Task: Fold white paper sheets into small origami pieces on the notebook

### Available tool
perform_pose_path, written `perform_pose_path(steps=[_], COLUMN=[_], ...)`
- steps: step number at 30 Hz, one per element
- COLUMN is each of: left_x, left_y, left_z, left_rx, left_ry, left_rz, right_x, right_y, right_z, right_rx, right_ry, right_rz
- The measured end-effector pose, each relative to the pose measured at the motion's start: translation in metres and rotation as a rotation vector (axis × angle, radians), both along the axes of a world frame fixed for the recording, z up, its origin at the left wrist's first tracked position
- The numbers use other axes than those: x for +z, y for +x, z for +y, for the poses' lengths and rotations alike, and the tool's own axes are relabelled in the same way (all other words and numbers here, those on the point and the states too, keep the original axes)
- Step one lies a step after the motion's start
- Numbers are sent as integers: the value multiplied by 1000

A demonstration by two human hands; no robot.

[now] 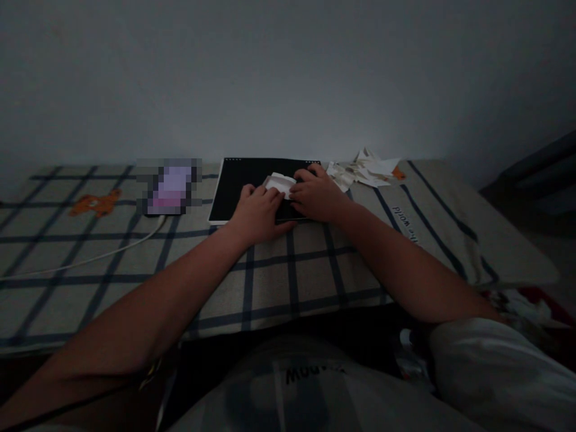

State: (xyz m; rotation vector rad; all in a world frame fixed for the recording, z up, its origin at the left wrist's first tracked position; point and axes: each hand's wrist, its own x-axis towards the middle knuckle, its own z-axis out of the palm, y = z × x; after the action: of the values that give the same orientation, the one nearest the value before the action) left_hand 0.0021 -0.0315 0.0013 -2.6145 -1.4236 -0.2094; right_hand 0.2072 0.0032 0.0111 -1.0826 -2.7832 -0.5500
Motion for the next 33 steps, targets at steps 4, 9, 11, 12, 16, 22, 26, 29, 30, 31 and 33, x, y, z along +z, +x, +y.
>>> perform_pose_path(steps=[4,9,11,12,16,22,26,29,30,31,33], left_x=[-1,-2,-1,-1,2,7,15,19,19,19,19], left_y=[0,1,2,2,1,-4,-7,-8,-9,-9,-9], left_z=[1,2,1,0,-1,2,-1,-4,-4,-5,-6], left_rx=[7,23,29,32,28,13,10,-12,-15,-16,-11], left_ry=[-14,-23,-26,-29,-54,-93,-152,-185,-188,-189,-190], left_rz=[-38,-51,-44,-41,-20,-8,38,88,98,105,112], right_x=[2,2,1,1,-3,-8,-8,-8,-8,-9,-10], right_y=[-4,-6,-6,-6,-6,-5,-4,-4,-4,-4,-5], right_z=[-4,-4,-4,-4,-4,2,5,5,5,5,6], right_rx=[-33,-83,-76,-66,-23,-45,-39,-25,-21,-16,-5], right_ry=[-34,-82,-58,-42,-16,-28,-13,-12,-8,1,27], right_rz=[-4,10,13,15,38,83,94,87,88,93,109])
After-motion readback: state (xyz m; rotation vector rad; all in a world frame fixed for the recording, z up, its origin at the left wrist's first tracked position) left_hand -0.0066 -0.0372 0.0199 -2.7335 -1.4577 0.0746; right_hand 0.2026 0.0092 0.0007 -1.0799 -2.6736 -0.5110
